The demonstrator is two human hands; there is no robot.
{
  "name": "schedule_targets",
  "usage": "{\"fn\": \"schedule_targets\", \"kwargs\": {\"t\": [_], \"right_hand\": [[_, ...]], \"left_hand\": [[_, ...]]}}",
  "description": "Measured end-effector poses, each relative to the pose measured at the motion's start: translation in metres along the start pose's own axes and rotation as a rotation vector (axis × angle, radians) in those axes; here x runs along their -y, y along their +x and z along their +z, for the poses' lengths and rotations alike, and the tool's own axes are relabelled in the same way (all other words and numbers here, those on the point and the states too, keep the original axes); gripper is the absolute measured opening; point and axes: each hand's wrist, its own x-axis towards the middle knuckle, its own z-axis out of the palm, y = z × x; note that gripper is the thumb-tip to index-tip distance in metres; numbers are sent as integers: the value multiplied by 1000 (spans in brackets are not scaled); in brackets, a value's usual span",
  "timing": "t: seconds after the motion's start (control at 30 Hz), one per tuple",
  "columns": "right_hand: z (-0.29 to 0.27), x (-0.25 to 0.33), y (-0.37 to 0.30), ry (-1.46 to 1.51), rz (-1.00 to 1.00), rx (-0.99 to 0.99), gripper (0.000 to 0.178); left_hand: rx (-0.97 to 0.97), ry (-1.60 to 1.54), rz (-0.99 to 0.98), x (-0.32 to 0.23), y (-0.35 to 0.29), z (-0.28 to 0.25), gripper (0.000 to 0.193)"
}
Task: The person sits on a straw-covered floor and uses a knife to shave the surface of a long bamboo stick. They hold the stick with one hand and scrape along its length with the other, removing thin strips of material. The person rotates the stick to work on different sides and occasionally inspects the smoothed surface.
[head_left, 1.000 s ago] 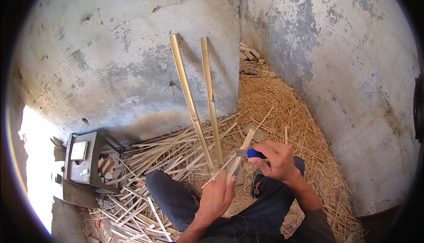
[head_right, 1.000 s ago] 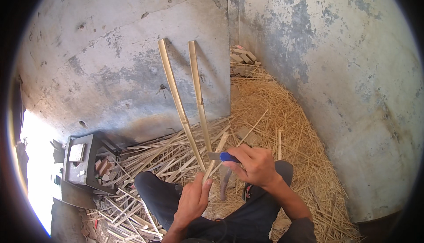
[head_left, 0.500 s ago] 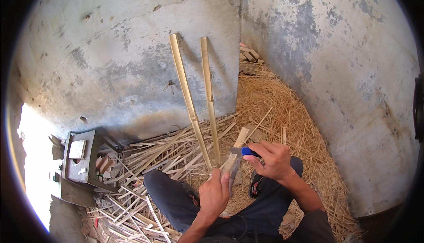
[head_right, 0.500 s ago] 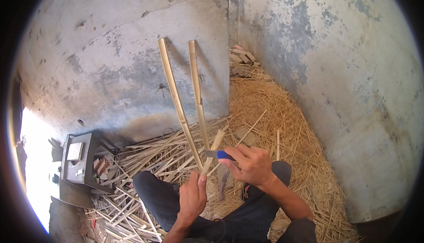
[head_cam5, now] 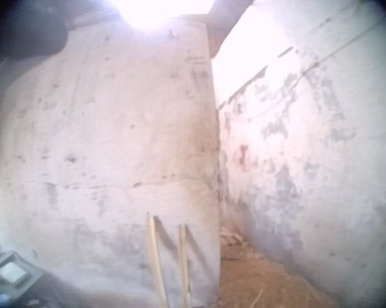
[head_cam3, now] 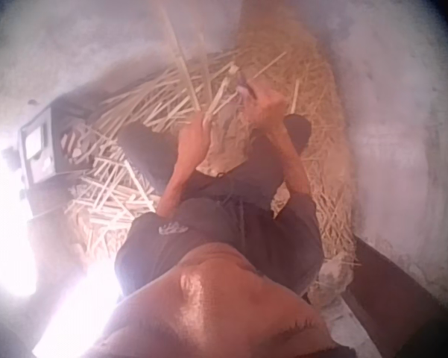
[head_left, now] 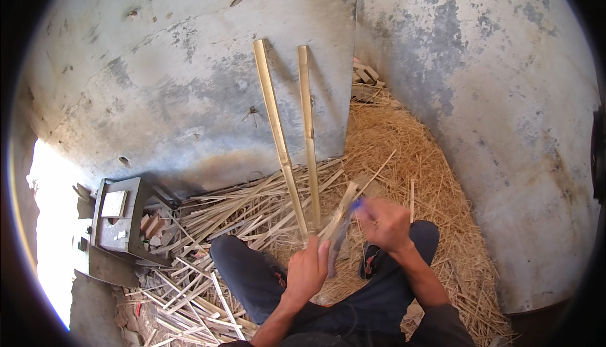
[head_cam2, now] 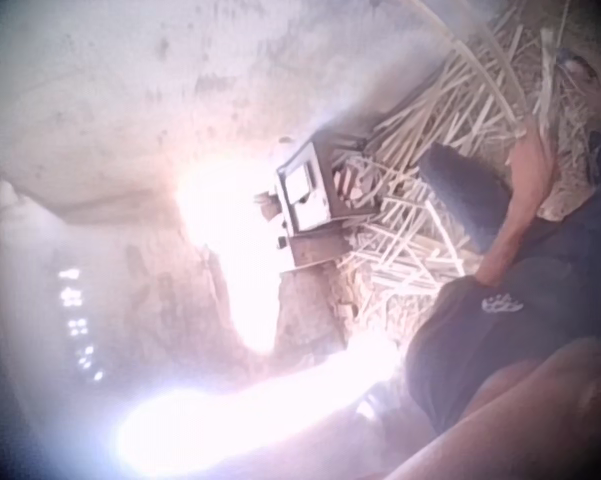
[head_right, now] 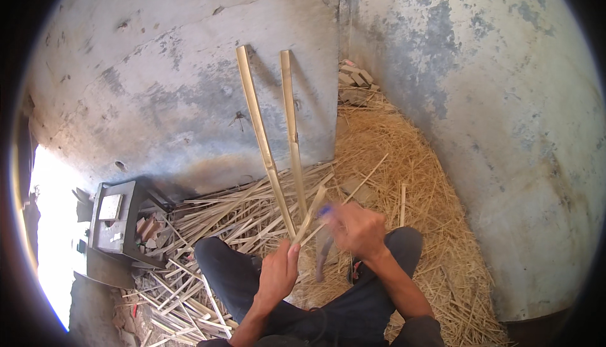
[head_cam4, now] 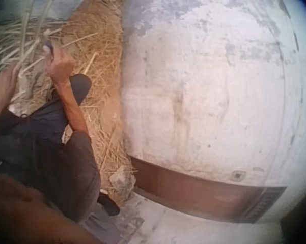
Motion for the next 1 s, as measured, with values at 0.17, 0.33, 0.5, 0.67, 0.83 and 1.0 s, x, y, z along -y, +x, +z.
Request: {"fn": "schedule_targets", "kwargs": {"t": [0.17, 0.33, 0.5, 0.67, 0.83, 1.0], "right_hand": [[-62, -112, 32, -5, 677, -277, 33], [-29, -33, 17, 246, 261, -82, 34], [-7, 16, 8, 288, 18, 100, 31], [-8, 25, 13, 226, -61, 104, 32], [-14, 28, 21, 169, -114, 91, 33], [-17, 26, 21, 108, -91, 99, 35]], "left_hand": [[-22, -77, -140, 27, -42, -11, 31], [-26, -255, -137, 24, -8, -19, 31], [15, -386, -106, -3, -1, -26, 33], [6, -339, -67, -15, -3, -28, 32], [-51, -193, -28, -23, -5, -25, 29], [-76, -192, -30, -25, -2, -20, 29]]}}
